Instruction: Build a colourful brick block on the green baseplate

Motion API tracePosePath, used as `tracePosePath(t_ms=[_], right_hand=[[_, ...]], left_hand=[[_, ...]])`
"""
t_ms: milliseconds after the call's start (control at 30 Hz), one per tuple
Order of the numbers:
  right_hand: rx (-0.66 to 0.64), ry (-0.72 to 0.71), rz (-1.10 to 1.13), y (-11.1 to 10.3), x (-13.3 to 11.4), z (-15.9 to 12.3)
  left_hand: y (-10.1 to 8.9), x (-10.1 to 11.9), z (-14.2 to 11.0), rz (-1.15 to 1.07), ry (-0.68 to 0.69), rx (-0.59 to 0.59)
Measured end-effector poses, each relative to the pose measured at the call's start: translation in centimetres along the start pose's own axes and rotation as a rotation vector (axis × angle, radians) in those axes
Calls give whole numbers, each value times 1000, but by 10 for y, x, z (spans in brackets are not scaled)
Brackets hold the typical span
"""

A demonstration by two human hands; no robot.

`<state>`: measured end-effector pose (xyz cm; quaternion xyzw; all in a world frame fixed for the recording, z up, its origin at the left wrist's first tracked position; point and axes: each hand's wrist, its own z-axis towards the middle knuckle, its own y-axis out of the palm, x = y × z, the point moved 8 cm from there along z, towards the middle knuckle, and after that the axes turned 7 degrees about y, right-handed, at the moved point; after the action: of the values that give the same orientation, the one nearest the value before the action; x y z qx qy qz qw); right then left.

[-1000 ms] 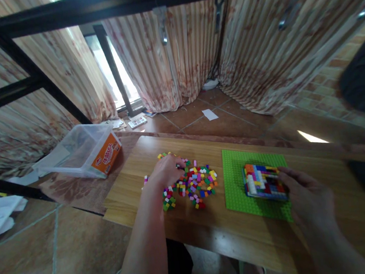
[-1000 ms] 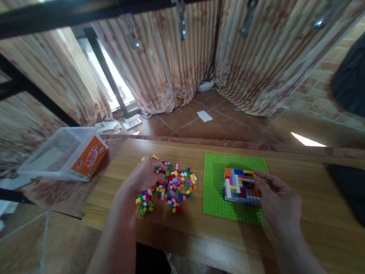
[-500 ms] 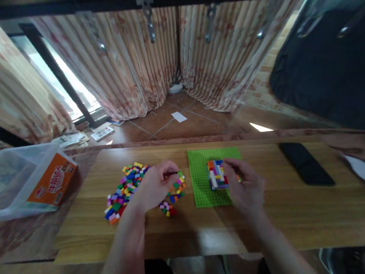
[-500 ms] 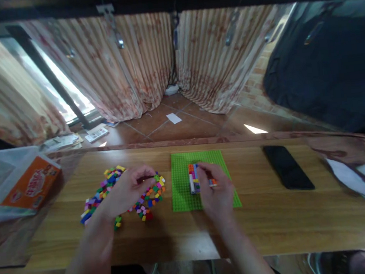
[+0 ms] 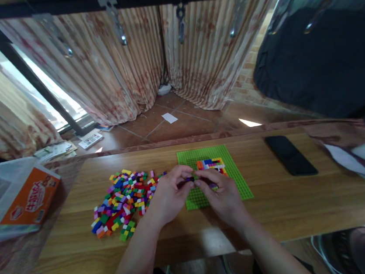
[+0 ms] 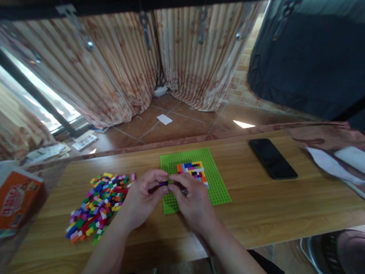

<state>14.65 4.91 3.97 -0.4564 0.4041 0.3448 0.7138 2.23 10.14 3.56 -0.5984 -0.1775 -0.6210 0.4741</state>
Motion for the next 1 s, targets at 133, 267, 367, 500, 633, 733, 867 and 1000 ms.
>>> tracePosePath(t_ms=[133, 267, 367, 500, 633, 733, 867, 1000], right_hand=[[-10, -43, -55, 3, -3, 0], [22, -51, -92, 4, -2, 0], [71, -52, -113, 2, -3, -1], [101, -47, -125, 2, -4, -3], [155, -39, -144, -3, -3, -3], [217, 2, -111, -17, 4, 1], [334, 118, -34, -54, 26, 9], [372, 225, -61, -80, 46, 13]], left_hand=[[1, 6, 0, 25, 22, 70], [2, 4, 0, 76, 14, 130], [1, 0, 0, 67, 3, 192], [4, 0, 1, 34, 14, 235], [6, -1, 1, 9, -3, 295], [1, -3, 2, 81, 10, 315], [-15, -11, 4, 299, -19, 232], [-36, -25, 2, 446, -123, 116]])
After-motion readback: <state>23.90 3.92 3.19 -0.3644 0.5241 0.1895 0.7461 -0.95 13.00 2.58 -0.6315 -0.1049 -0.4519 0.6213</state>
